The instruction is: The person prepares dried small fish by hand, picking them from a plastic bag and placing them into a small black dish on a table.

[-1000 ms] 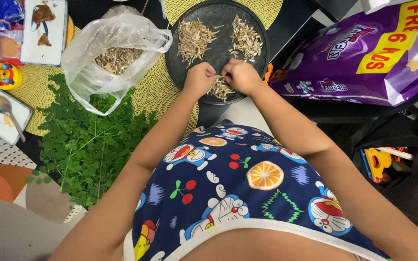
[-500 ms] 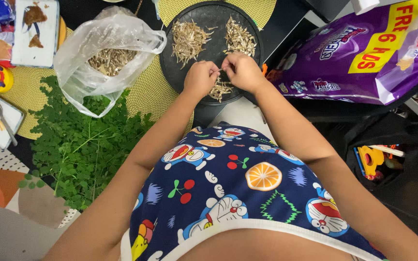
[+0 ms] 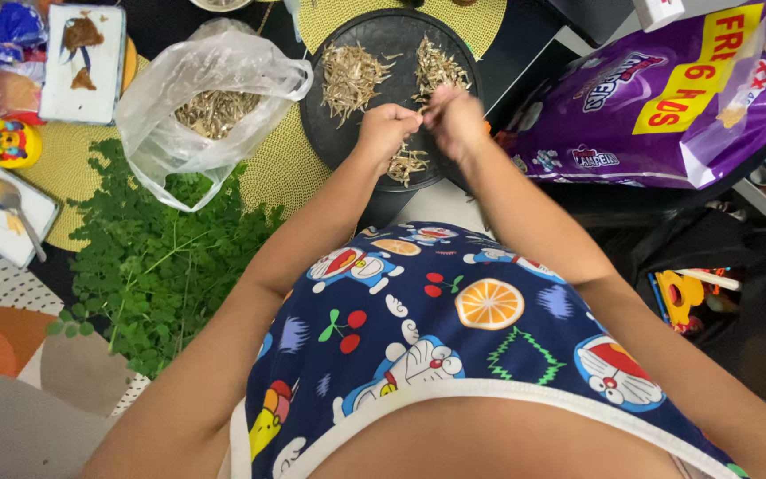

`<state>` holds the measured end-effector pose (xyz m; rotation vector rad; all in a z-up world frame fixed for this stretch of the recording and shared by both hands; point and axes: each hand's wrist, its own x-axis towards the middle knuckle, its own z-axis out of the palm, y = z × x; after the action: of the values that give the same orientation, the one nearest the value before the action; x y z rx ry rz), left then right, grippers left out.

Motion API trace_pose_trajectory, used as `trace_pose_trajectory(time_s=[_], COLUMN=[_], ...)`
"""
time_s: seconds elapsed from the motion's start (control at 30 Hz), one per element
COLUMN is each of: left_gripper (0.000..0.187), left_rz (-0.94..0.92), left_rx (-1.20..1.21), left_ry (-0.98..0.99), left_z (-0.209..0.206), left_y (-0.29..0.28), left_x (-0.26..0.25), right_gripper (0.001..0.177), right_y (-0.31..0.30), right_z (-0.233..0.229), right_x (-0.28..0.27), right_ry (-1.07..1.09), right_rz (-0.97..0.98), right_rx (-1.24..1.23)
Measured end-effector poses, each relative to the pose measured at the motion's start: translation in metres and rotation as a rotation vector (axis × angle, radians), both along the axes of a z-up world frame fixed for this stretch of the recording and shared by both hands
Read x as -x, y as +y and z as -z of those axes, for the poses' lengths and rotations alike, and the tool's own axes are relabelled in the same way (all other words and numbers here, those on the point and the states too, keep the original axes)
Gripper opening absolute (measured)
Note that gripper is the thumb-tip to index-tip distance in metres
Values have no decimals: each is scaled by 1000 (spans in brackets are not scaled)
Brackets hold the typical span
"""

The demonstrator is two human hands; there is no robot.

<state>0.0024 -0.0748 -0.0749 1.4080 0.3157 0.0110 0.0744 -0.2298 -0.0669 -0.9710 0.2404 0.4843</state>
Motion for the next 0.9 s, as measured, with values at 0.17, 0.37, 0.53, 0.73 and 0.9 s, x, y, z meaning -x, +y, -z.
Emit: trace_pose_trajectory(time_s=[0.17, 0.37, 0.53, 0.73, 0.9], left_gripper=[14, 23, 29, 30, 36], left_rz=[20, 82, 74, 23, -141], left_rx=[89, 347, 440, 557, 422], left_ry=[216, 160, 163, 131, 62], left_z=[-11, -34, -51, -51, -24], left_y=[9, 18, 29, 44, 68], left_x=[12, 10, 15, 16, 2], right_gripper=[14, 12, 10, 10, 9], right_y=[-28, -25, -13, 11, 12], right_z=[-17, -19, -45, -77, -47], right_x=[-36, -36, -18, 11, 1], right_ry=[-255, -393, -459, -443, -413], right_rz=[-109, -256, -236, -354, -380], right_rx=[569, 781, 684, 345, 556])
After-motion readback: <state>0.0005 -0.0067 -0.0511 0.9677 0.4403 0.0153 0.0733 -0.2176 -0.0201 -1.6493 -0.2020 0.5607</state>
